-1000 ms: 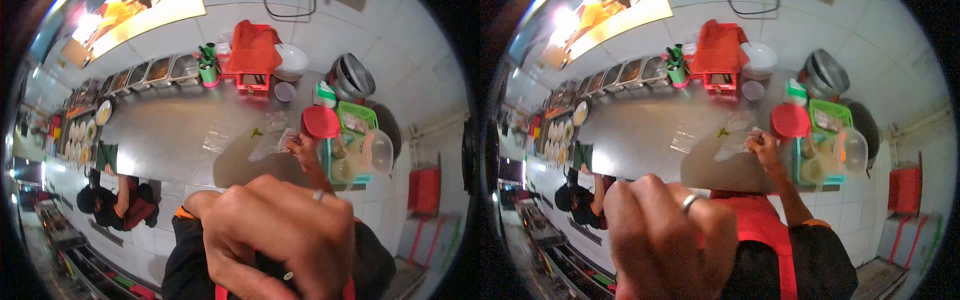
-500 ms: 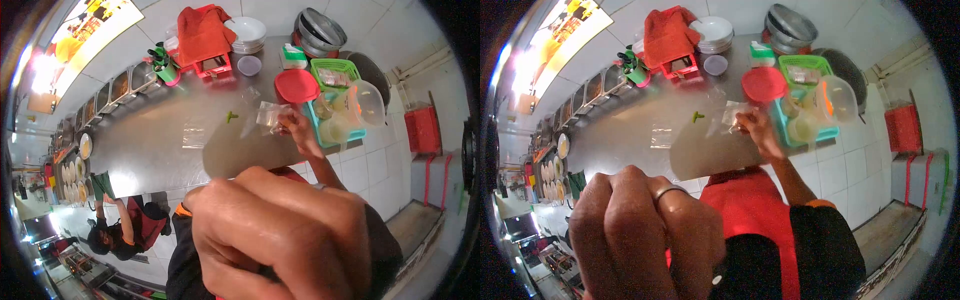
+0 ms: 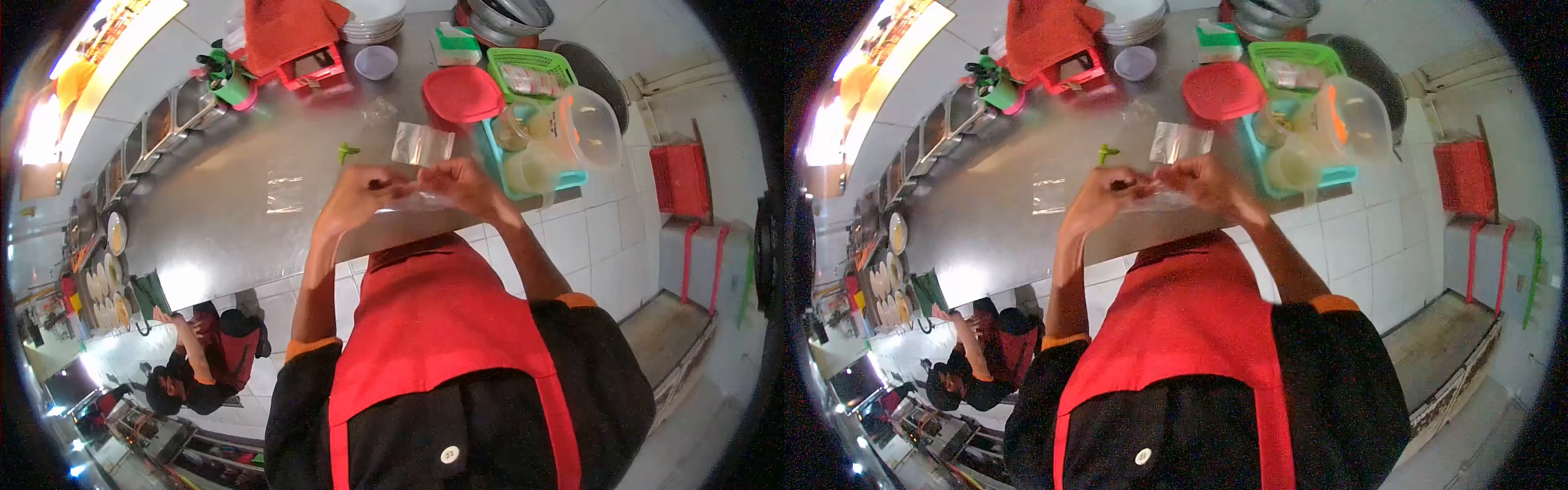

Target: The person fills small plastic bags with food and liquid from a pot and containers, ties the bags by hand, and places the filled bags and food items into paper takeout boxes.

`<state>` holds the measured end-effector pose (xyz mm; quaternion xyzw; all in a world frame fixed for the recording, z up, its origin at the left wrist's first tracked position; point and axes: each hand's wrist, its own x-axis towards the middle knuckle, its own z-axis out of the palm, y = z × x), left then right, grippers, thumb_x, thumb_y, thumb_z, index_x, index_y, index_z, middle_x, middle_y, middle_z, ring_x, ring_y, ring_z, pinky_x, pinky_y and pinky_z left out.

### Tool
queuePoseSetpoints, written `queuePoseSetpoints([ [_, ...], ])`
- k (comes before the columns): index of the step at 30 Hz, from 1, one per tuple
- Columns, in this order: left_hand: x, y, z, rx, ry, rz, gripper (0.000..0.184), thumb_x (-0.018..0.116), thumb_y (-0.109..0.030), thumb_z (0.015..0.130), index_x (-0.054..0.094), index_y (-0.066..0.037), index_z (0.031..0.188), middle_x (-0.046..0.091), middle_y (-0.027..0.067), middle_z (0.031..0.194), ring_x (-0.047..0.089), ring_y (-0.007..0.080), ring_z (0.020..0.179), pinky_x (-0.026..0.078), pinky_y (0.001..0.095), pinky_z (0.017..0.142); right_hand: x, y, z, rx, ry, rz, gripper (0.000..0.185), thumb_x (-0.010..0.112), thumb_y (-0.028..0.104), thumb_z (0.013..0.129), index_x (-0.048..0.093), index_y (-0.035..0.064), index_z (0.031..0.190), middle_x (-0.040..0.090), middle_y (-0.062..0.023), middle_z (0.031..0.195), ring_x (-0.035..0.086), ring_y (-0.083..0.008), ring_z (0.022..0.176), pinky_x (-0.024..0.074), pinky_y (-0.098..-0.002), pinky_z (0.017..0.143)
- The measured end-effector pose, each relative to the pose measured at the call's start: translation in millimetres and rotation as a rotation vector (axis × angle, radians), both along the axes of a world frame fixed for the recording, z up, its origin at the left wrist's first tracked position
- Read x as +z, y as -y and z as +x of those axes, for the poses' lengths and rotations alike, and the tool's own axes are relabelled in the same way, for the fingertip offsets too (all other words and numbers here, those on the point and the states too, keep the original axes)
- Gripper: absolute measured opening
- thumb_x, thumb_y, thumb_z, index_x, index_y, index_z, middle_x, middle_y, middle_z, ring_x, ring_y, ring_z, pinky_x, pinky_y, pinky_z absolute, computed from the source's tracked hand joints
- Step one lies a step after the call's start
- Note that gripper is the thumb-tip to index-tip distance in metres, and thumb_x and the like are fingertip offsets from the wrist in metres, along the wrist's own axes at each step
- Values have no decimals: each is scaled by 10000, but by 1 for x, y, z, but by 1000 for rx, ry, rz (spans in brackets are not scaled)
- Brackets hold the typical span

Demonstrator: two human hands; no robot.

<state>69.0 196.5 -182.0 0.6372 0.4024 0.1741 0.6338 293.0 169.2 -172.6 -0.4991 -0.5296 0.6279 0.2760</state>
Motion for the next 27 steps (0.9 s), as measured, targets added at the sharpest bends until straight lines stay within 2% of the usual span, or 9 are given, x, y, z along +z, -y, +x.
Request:
queuePoseSetpoints([
  [1,-9,2,-6,-7,5,2,448,708,-129,803,532,9,1191,640,117,1006,590,152,906,466,288,772,1,2,4,-7,5,2,410,639,428,852,687,21,846,571,30,686,470,-55,644,384,-229,566],
  [4,-21,27,-22,155,-60,151,172,674,-121,832,586,13,894,621,72,909,556,88,767,441,234,699,7,10,14,404,155,-55,228,680,224,838,653,-2,853,589,17,714,518,-40,703,434,-228,647],
  [6,-25,36,-26,238,118,247,176,662,-74,831,495,-24,807,593,25,837,555,77,762,427,218,706,-14,15,21,289,81,-46,212,686,200,831,647,-4,876,596,6,743,532,-48,737,443,-233,680],
  [10,-21,45,-33,284,211,-102,221,643,5,819,432,-54,788,613,29,899,584,107,840,444,227,728,-26,20,22,-84,-275,-155,247,699,149,814,619,7,1000,598,-6,792,543,-72,776,445,-236,725],
  [14,-10,44,-32,262,141,-91,186,657,-1,817,517,-40,933,605,9,826,564,66,787,443,219,689,-27,23,15,-24,-225,-129,328,734,194,788,597,25,1034,614,-28,796,567,-101,786,459,-246,745],
  [16,-10,43,-32,244,74,-48,180,658,-7,821,553,-23,967,605,8,808,558,56,755,444,221,670,-29,20,11,106,64,-65,379,714,175,805,561,14,1113,624,-45,839,583,-116,816,467,-257,777],
  [19,-17,42,-34,216,11,-90,149,665,-21,817,629,9,959,567,-6,725,526,58,695,422,216,637,-33,28,5,-21,-243,-59,305,685,173,831,601,-9,1061,636,-59,871,589,-122,816,472,-267,789],
  [23,-19,40,-32,124,-67,8,125,651,-102,849,670,21,851,612,24,781,542,68,703,437,227,635,-24,23,-3,-16,-224,-184,208,653,151,855,633,-9,987,629,-51,885,584,-117,875,462,-278,830],
  [27,-20,44,-44,146,-42,-49,182,640,-179,868,682,-2,865,648,36,773,564,72,718,459,247,634,-24,20,-6,24,-124,12,194,645,157,860,644,-13,953,635,-57,865,597,-128,819,481,-278,791],
])
